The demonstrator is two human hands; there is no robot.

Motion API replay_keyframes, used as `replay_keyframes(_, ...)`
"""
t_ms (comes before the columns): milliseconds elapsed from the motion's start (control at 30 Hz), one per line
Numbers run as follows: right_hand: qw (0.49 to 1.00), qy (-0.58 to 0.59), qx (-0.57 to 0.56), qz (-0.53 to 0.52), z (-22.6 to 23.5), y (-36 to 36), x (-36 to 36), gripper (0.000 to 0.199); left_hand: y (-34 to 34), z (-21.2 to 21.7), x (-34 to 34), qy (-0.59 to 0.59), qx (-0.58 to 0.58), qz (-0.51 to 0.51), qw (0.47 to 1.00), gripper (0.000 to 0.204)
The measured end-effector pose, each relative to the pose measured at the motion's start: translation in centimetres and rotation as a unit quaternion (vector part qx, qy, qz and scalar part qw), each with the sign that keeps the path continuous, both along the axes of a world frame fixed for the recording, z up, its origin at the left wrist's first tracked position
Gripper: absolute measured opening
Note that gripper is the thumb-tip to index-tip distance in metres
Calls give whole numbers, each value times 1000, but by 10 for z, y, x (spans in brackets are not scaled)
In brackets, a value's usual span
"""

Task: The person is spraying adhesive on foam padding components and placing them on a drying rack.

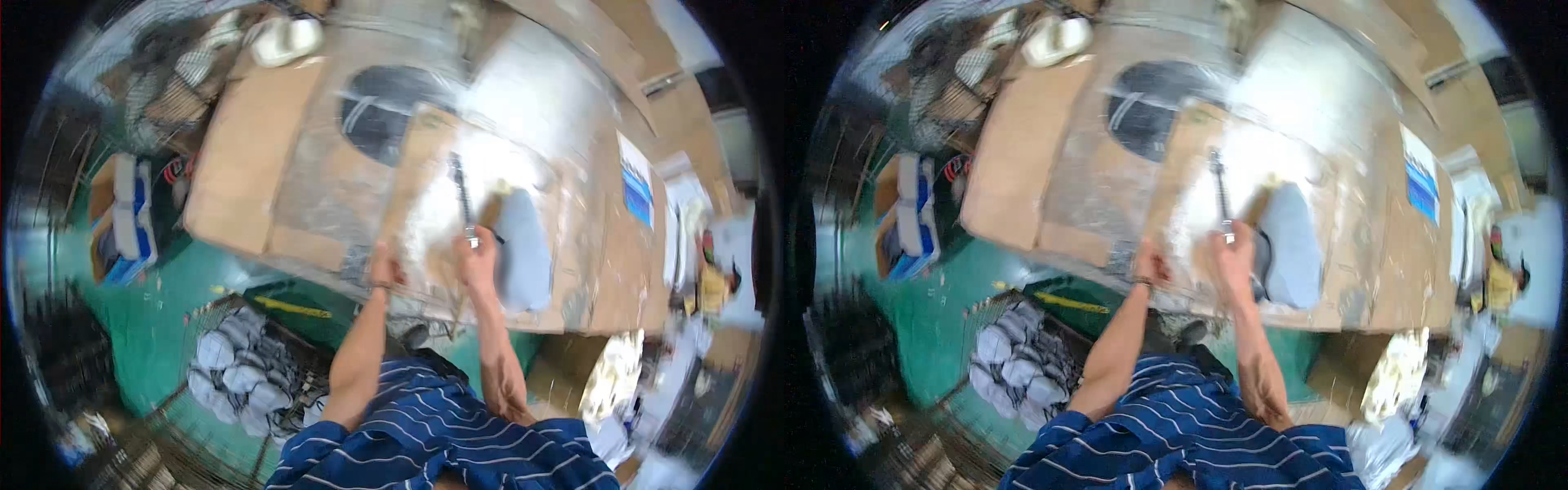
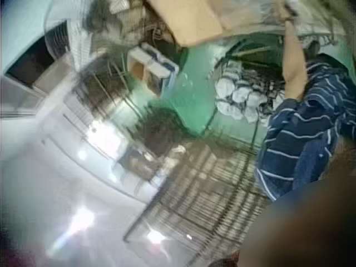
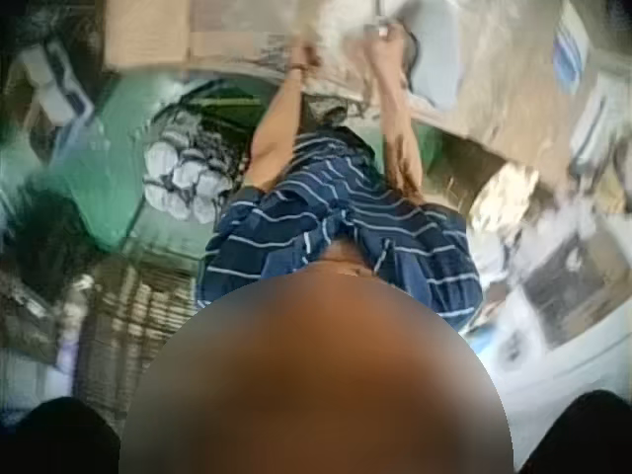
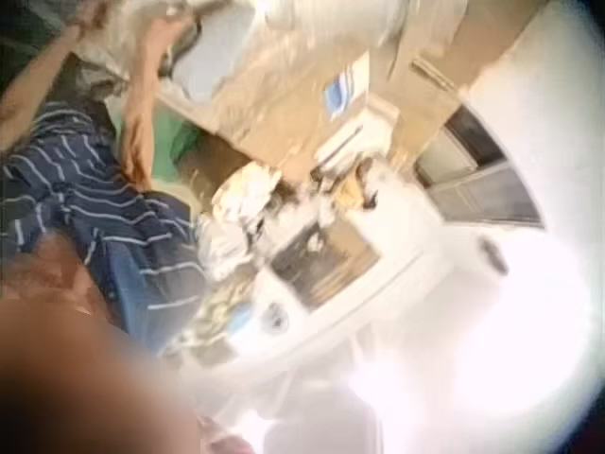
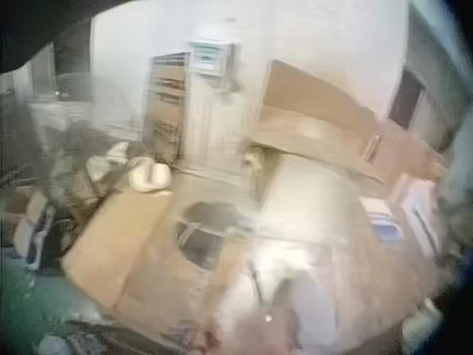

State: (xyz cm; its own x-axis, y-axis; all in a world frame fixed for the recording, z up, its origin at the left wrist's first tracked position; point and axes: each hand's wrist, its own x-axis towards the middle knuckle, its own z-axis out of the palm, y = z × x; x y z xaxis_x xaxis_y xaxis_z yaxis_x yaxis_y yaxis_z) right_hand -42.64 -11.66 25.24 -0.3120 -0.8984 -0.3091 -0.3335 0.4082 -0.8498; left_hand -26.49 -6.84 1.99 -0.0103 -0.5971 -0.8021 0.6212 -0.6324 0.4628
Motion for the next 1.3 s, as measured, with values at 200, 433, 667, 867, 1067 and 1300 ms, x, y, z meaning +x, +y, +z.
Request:
replay_keyframes(200, 971, -218, -93, -38, 94, 157, -43, 49, 5, -9, 8, 65, 0, -4, 998, 84)
replay_keyframes(433, 987, -32, -157, -10, 111, 238, -162, 35, 42, 56, -7, 84, -148, 10, 985, 77)
replay_keyframes(667, 942, 87, -287, 154, 127, 292, -238, 32, 154, 119, -32, -91, -249, -50, 963, 72)
replay_keyframes(867, 827, 340, -383, 230, 130, 316, -291, 16, 146, 184, -125, -483, -339, -231, 774, 69)
replay_keyframes(1067, 922, 252, -250, 158, 136, 363, -328, 18, 100, 219, -233, -580, -591, -281, 484, 136)
replay_keyframes(1300, 930, -43, -353, 96, 192, 406, -318, 34, 82, 182, -253, -670, -538, -352, 370, 162)
